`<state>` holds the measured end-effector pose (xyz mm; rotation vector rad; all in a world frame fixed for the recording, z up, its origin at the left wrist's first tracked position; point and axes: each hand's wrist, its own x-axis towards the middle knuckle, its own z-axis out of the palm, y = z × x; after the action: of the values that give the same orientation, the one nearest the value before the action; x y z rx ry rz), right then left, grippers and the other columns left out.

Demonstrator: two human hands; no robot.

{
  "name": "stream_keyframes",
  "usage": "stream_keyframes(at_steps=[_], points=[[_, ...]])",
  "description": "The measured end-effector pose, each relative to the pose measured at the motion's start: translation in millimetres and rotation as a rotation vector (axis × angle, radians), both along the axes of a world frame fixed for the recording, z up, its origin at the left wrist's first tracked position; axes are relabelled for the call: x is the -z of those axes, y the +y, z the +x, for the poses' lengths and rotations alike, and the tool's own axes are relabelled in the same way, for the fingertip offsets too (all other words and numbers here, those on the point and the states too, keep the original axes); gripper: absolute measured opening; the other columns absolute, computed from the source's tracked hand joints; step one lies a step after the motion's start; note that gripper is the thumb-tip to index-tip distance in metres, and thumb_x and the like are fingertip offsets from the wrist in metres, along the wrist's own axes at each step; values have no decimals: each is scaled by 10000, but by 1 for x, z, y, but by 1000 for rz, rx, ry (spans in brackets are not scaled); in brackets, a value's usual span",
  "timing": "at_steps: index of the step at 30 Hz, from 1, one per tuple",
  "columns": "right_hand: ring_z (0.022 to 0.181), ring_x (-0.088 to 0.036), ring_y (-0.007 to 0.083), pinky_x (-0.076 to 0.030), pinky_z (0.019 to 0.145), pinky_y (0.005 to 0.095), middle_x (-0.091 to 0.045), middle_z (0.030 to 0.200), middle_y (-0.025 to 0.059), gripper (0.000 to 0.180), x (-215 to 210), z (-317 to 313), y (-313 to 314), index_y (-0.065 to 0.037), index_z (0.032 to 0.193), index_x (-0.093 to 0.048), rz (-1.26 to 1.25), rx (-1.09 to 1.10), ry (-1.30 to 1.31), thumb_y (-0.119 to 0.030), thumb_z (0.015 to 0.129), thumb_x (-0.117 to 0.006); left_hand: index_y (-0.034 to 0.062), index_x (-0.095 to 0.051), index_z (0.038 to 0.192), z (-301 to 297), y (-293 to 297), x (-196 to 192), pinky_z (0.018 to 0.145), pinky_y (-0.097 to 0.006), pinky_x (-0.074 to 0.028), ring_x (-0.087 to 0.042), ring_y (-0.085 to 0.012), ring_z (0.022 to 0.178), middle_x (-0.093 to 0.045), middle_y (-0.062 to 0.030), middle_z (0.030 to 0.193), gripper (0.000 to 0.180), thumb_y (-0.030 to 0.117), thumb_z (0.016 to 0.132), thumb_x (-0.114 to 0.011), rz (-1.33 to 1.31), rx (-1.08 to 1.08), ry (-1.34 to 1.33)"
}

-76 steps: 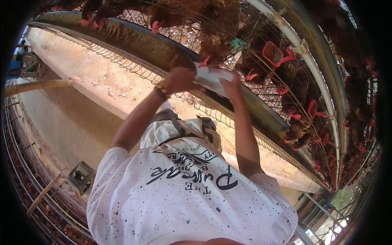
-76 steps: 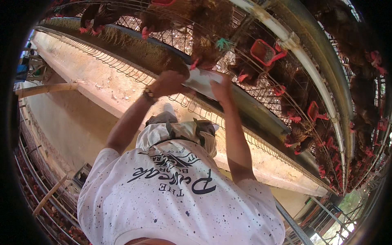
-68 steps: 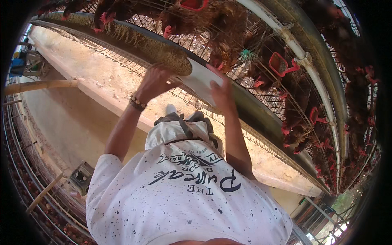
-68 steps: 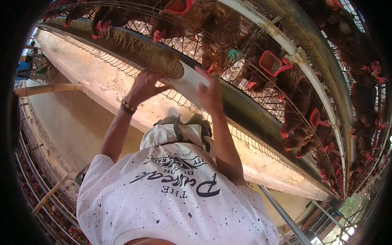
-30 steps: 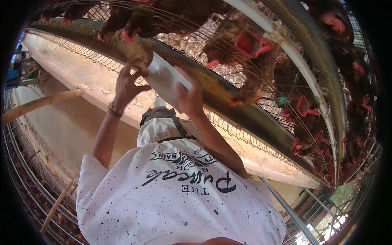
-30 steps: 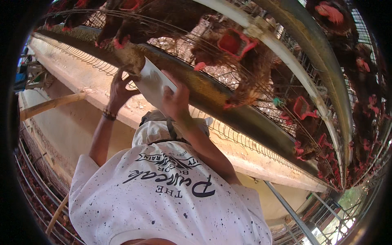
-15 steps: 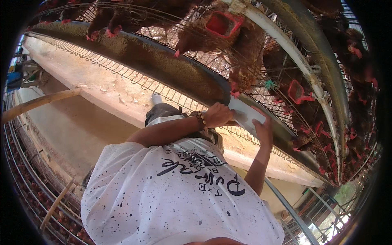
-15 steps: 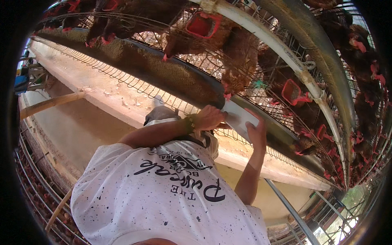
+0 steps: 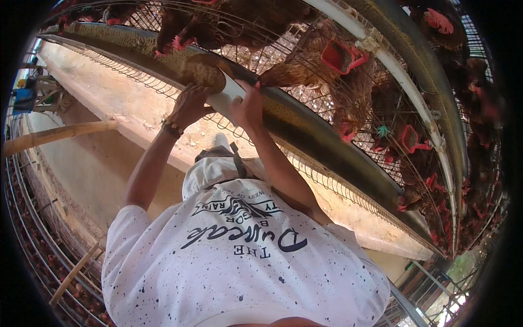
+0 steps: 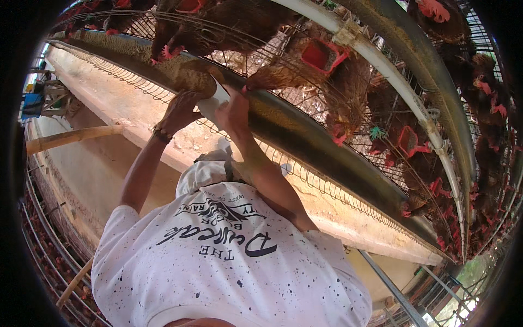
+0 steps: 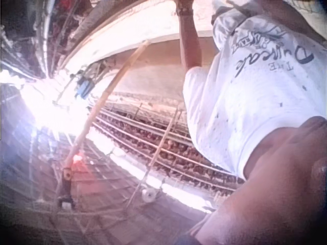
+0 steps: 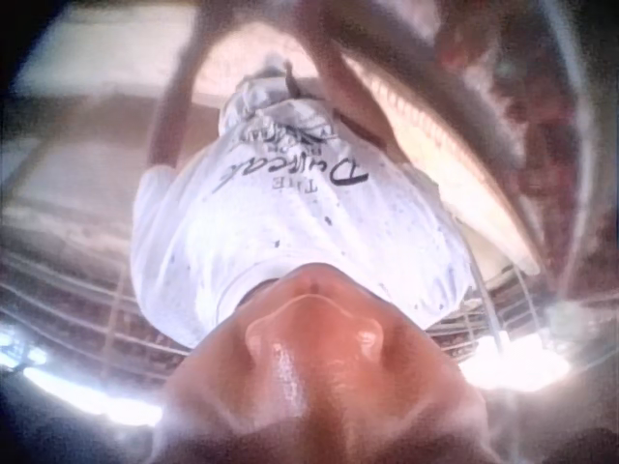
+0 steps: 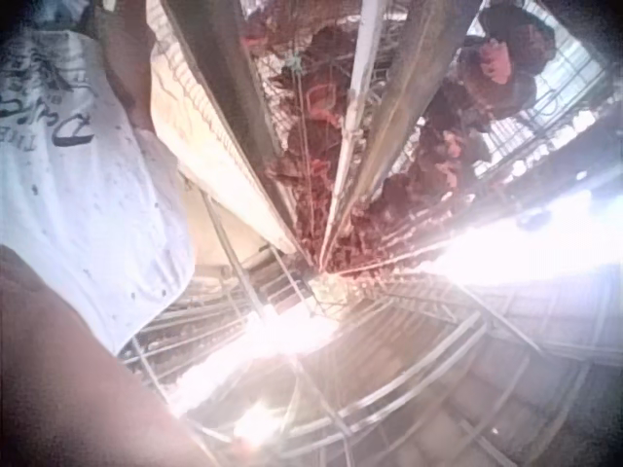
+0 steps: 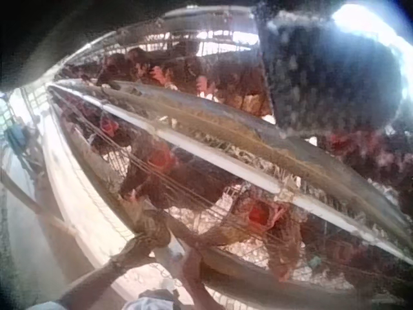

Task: The person uses a white scraper to clean the exterior of a long, curved metal trough attached to a multi-tiered chicken cage system. They repeatedly scrape along the trough's surface to remove debris.

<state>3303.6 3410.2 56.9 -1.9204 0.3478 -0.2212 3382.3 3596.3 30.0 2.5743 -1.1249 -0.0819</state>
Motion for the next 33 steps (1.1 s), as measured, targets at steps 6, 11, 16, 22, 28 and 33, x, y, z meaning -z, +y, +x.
stream_keyframes(at_steps=[6,11,16,22,28,33], points=[[1081,-654,355,-476,984,379,-673,1154,230,507,-14,-51,-56,-12,1251,-621,-68,-174,-24,12,757,-510,40,-552,1283,-66,-18,-25,1098,-486,-368,-464,-406,1300,-552,-215,1328,679,358,749,-826,-179,4,55],[1147,-646,294,-455,999,319,-653,1240,204,617,-83,-174,-157,-52,1327,-589,52,-134,173,57,736,-453,51,-621,1189,-138,-146,-48,894,-416,-498,-641,-333,1008,-678,-141,1056,579,409,769,-795,-595,523,536],[1177,-622,231,-422,1019,311,-660,1234,186,630,-103,-254,-230,-35,1315,-599,-151,4,364,126,718,-474,7,-614,1098,-218,-254,-8,827,-445,-514,-651,-367,938,-652,-195,1011,634,551,789,-717,-365,624,622],[1106,-665,302,-485,957,347,-687,1165,211,454,-30,-239,-235,-49,1210,-675,-148,169,314,84,793,-553,-39,-575,1068,-207,-269,35,830,-451,-520,-644,-379,954,-626,-234,1060,666,512,747,-766,-126,505,414],[1055,-678,316,-498,929,356,-690,1118,229,395,-31,-149,-160,-10,1205,-660,-259,2,256,46,825,-568,28,-611,1013,-140,-179,72,758,-449,-519,-653,-334,833,-652,-164,907,488,371,707,-774,-229,328,172],[1086,-648,379,-492,955,384,-674,1143,233,399,-15,-40,-61,-11,1219,-650,-259,-79,98,19,829,-577,3,-670,979,-40,-89,19,875,-450,-507,-648,-342,1009,-673,-196,1022,527,491,783,-709,277,126,344]])
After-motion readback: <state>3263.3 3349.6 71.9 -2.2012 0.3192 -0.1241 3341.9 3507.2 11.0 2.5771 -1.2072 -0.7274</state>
